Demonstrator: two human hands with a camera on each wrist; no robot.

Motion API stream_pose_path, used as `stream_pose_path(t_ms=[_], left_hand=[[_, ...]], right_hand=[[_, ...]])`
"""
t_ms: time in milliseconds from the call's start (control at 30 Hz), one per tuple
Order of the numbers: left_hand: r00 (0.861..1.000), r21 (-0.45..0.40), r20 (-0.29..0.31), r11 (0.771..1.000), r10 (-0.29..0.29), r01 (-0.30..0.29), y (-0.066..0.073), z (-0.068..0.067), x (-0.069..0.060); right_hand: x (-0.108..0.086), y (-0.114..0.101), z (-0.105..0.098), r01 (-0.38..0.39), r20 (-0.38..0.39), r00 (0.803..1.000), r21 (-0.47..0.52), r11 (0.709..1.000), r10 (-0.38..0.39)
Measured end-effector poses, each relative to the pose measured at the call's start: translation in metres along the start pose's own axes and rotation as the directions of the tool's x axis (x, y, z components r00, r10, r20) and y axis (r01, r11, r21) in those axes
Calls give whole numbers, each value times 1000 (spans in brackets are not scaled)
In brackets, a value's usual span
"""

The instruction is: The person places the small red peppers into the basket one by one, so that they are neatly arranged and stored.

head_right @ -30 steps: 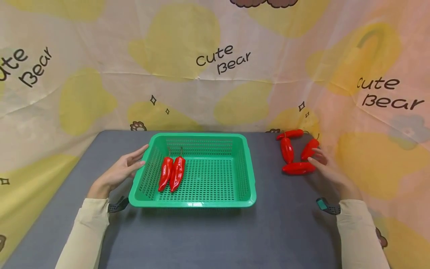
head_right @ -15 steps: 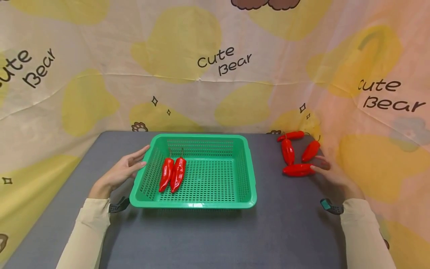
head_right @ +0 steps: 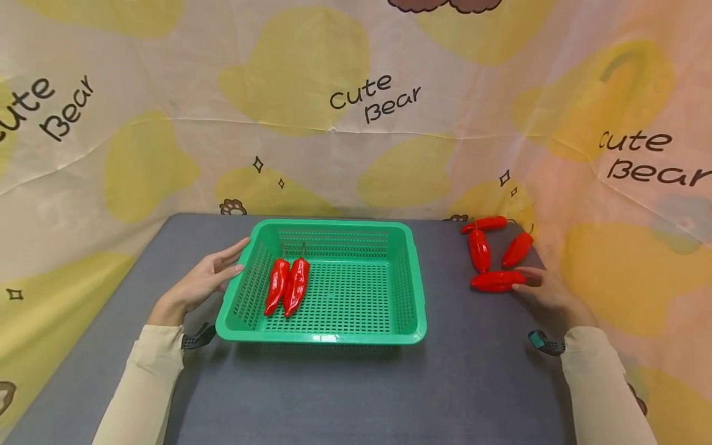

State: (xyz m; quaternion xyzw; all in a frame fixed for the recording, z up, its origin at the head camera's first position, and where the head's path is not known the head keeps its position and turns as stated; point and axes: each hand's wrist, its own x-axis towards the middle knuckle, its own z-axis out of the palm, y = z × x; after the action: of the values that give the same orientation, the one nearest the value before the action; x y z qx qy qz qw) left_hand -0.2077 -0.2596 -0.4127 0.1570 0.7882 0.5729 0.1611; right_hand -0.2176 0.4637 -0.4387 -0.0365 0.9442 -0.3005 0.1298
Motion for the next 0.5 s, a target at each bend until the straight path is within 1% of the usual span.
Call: stream_pose_path(t_ms=[167, 200, 333, 400, 500], left_hand=[[1000, -4, 1, 1000, 1, -1, -1, 1, 0], [1000, 2, 0, 1000, -1, 1, -1, 1, 0], [1000, 10, -5, 1000, -8, 8, -2, 1, 0], [1000, 10, -9, 1000, -14, 14, -3, 1, 0], [1000, 7, -5, 1000, -12, 12, -3, 2, 1]], right_hand=[[-2, -3, -2, -51, 18, 999, 11, 999, 51], [-3, -4, -2, -48, 17, 999, 11, 999, 48], [-6, -8, -5, 8, -40, 999, 17, 1000, -7], [-8, -10, -9, 30, -62, 998, 36, 999, -27], [-13, -13, -14, -2, -74, 997, 48, 999, 6]])
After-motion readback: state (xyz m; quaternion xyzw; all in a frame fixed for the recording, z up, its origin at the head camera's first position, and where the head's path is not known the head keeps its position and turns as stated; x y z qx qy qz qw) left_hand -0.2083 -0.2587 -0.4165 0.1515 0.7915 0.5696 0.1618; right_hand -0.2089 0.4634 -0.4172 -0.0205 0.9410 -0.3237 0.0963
